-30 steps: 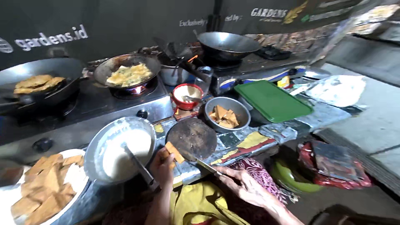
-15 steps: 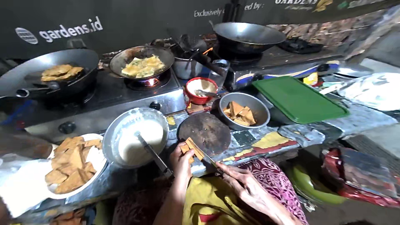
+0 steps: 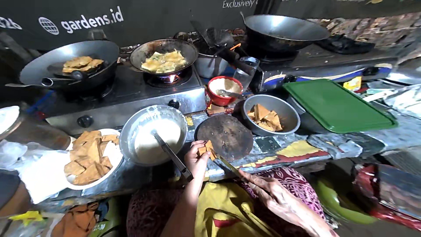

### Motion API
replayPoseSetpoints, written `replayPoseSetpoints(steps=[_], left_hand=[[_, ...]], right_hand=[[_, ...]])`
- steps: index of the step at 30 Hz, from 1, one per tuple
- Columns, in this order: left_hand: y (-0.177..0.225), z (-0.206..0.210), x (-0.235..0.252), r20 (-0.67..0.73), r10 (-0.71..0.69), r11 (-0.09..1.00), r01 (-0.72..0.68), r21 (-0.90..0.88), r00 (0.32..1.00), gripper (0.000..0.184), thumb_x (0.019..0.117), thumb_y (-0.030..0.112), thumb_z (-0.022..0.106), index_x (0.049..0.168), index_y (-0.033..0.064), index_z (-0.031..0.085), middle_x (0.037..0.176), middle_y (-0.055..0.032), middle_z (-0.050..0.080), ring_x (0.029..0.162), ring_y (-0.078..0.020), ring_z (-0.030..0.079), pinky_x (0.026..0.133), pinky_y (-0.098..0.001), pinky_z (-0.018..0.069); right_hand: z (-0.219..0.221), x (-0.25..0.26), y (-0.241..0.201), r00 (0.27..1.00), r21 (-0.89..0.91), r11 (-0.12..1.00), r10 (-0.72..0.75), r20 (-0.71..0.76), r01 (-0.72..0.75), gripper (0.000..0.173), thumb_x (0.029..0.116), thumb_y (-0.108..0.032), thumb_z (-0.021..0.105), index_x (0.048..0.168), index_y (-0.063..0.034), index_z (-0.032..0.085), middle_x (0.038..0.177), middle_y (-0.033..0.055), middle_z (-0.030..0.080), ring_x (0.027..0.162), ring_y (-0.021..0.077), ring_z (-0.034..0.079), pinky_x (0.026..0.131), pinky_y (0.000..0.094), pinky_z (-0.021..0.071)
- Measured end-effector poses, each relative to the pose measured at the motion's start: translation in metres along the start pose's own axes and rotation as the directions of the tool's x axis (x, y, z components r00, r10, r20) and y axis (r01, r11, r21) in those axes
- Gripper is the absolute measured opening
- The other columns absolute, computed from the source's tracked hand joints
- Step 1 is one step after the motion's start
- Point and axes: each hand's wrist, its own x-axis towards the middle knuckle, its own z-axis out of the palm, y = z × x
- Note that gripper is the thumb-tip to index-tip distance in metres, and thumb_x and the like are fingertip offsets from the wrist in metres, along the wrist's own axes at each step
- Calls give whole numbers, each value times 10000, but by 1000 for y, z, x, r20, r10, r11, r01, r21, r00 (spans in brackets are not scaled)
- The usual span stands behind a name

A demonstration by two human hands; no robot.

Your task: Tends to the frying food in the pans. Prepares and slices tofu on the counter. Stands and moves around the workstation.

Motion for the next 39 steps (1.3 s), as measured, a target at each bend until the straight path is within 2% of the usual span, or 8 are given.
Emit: replayPoseSetpoints(steps=[4,10,21,26,34,36,37,39], left_hand=[[2,-1,1,26,56,998,-56,-5,998,236,763,-157,620,982,-111,695,1175,-195,682,1133,-179,651,959,-299,551],[3,-5,1,21,52,998,-52,18,998,252,778,-141,619,1015,-102,697,1178,-190,688,1124,-187,661,948,-311,560],[6,-4,4,-66,-86,996,84,-37,994,290,801,-133,642,1086,-95,673,1209,-170,667,1006,-136,685,858,-290,587],[11,1,2,-142,-209,967,183,-175,968,316,791,-172,630,1091,-77,656,977,-103,714,873,-118,699,790,-291,597],[19,7,0,-180,-338,920,283,-271,924,299,826,-184,611,1104,-76,627,909,-94,696,817,-127,687,751,-292,591],[21,5,3,-191,-374,906,313,-285,908,293,843,-164,600,1122,-75,606,899,-96,678,781,-131,670,714,-290,583],[22,4,5,-197,-392,897,326,-300,899,290,847,-165,597,1122,-72,598,879,-96,668,744,-131,658,680,-285,578],[24,4,6,-172,-407,884,339,-323,897,282,845,-175,596,1106,-68,601,860,-96,677,718,-134,664,665,-281,583]], right_hand=[[-4,2,-2,1000,-9,1000,-2,18,2,439,1002,-99,441,1388,9,620,1277,147,714,1110,196,720,993,319,536],[-2,3,-6,999,-80,996,-29,26,31,453,979,-92,448,1384,10,625,1211,178,735,1074,285,735,966,407,561],[15,9,-7,998,-138,990,-44,-41,38,471,941,-75,463,1370,15,636,1181,187,741,1031,310,744,925,419,578],[13,-2,-3,999,-196,980,-26,-31,19,481,939,-92,454,1374,-22,648,1094,181,754,905,334,751,800,481,602],[-1,-17,5,997,-226,974,-45,-61,30,442,931,-117,478,1299,-38,709,971,167,760,809,338,745,709,512,599],[-7,-21,9,995,-178,984,-22,-98,4,418,948,-155,481,1265,-43,730,1019,146,773,868,272,755,778,446,604],[-9,-21,12,991,-133,991,0,-134,-18,404,963,-198,500,1252,-35,730,1034,124,778,886,194,751,817,351,598],[-10,-15,13,969,6,992,123,-212,-125,467,936,-338,620,1254,-6,706,970,76,769,799,46,693,742,223,558]])
